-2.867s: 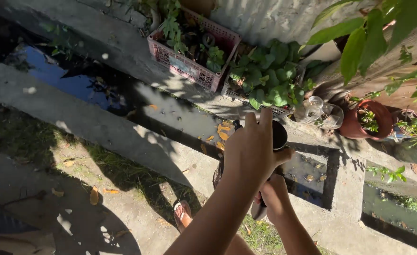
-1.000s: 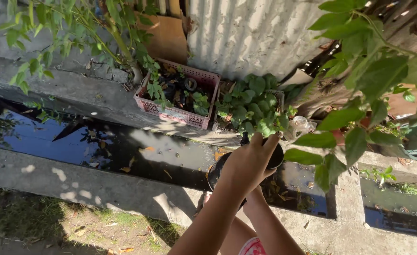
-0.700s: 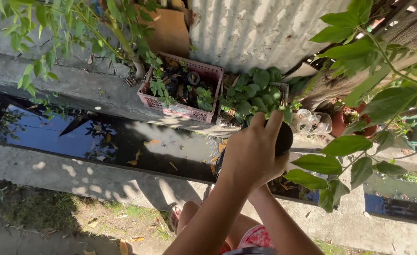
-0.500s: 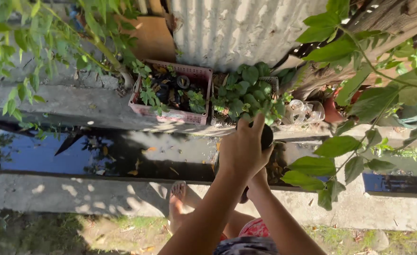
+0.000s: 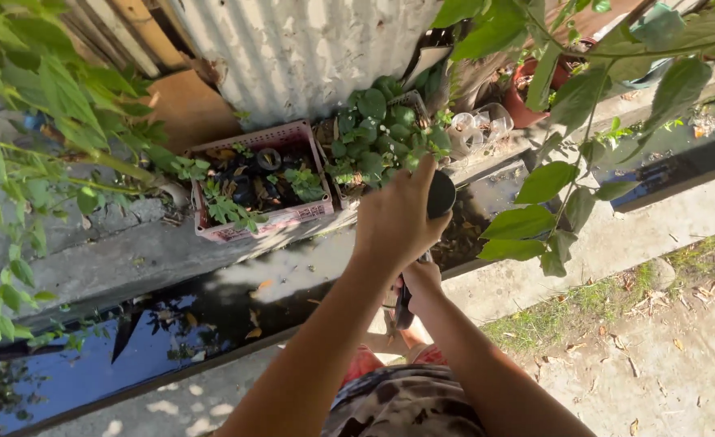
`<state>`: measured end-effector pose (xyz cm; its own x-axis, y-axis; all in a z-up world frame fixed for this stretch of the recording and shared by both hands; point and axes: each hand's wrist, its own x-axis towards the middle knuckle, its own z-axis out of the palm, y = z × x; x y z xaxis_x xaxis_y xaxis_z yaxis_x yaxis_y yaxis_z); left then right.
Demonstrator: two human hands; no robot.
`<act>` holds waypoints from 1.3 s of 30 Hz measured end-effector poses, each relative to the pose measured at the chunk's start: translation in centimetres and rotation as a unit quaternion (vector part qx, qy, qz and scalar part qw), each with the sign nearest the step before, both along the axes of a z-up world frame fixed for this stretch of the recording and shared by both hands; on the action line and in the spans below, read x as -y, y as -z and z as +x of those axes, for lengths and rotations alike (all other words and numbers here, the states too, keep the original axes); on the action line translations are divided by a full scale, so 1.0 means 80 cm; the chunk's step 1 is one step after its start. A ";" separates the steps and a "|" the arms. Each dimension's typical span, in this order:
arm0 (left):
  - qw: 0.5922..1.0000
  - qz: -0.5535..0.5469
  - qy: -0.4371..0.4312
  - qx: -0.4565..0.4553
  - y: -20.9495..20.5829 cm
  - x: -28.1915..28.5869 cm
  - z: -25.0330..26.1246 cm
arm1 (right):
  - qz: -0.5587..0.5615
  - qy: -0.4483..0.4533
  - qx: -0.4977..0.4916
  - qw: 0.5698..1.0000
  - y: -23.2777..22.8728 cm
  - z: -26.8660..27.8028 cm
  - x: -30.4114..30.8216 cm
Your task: Pumping a hand sprayer and using it to spray plants in a garden area.
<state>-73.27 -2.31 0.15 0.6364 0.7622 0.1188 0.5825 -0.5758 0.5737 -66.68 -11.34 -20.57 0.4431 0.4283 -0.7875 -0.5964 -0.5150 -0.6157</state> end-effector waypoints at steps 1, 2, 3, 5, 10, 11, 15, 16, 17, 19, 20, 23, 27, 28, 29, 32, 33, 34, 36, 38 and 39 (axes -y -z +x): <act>1.000 0.004 0.007 0.004 0.018 0.000 0.004 | 0.004 0.007 0.004 1.000 0.005 -0.001 0.007; 1.000 0.000 0.007 -0.002 0.037 0.001 0.009 | 0.011 0.022 -0.025 0.999 0.011 -0.002 0.014; 1.000 -0.004 0.007 -0.011 0.056 0.002 0.010 | 0.018 0.037 -0.057 0.997 0.018 -0.008 0.023; 0.999 -0.028 0.018 -0.038 0.083 0.000 0.011 | 0.023 0.043 -0.069 0.996 0.030 -0.010 0.030; 0.997 -0.035 0.045 -0.055 0.112 -0.003 0.009 | -0.018 0.041 -0.095 0.994 0.037 -0.012 0.039; 0.996 -0.041 0.025 -0.070 0.103 -0.010 0.003 | -0.011 0.005 -0.088 0.996 0.034 -0.009 0.032; 0.999 0.040 -0.017 0.010 0.056 -0.030 -0.010 | -0.029 -0.035 -0.048 0.998 0.006 -0.008 0.001; 0.999 0.038 -0.020 0.009 0.038 -0.035 -0.009 | -0.031 -0.037 -0.049 0.998 0.004 -0.002 -0.008; 0.998 0.053 -0.024 0.020 0.020 -0.039 -0.008 | -0.027 -0.035 -0.041 0.998 0.002 0.003 -0.016; 0.997 0.064 -0.029 0.030 0.003 -0.045 -0.002 | -0.026 -0.034 -0.034 0.999 0.002 0.011 -0.028; 0.997 0.057 -0.039 0.044 0.004 -0.048 0.003 | -0.019 -0.054 -0.035 0.998 0.004 0.016 -0.032; 0.997 0.033 -0.050 0.046 0.022 -0.055 0.023 | -0.027 -0.047 -0.026 0.998 0.000 0.021 -0.045; 0.998 -0.024 -0.042 -0.045 0.069 -0.061 0.037 | 0.006 -0.035 -0.031 0.999 -0.007 0.018 -0.041; 0.998 -0.024 -0.039 -0.041 0.080 -0.062 0.038 | 0.007 -0.032 -0.027 0.999 -0.008 0.017 -0.036; 0.999 -0.025 -0.029 0.001 0.092 -0.064 0.036 | 0.006 -0.034 -0.032 0.999 -0.010 0.011 -0.032; 0.984 -0.131 -0.067 0.100 0.118 -0.060 0.011 | 0.010 -0.052 -0.049 0.997 0.013 0.009 -0.022; 0.953 -0.237 -0.113 0.153 0.126 -0.056 0.000 | 0.012 -0.068 -0.062 0.996 0.026 0.011 -0.018; 0.953 -0.235 -0.112 0.156 0.160 -0.051 -0.008 | 0.015 -0.067 -0.059 0.996 0.030 0.011 -0.019; 0.827 -0.453 -0.296 0.153 0.230 -0.038 -0.027 | 0.071 -0.106 -0.060 0.990 0.039 0.006 -0.015; 0.754 -0.569 -0.317 0.091 0.298 -0.015 -0.039 | 0.050 -0.117 -0.063 0.990 0.019 -0.004 -0.015; 0.664 -0.672 -0.326 0.030 0.331 -0.007 -0.039 | 0.031 -0.129 -0.062 0.989 0.008 -0.003 -0.018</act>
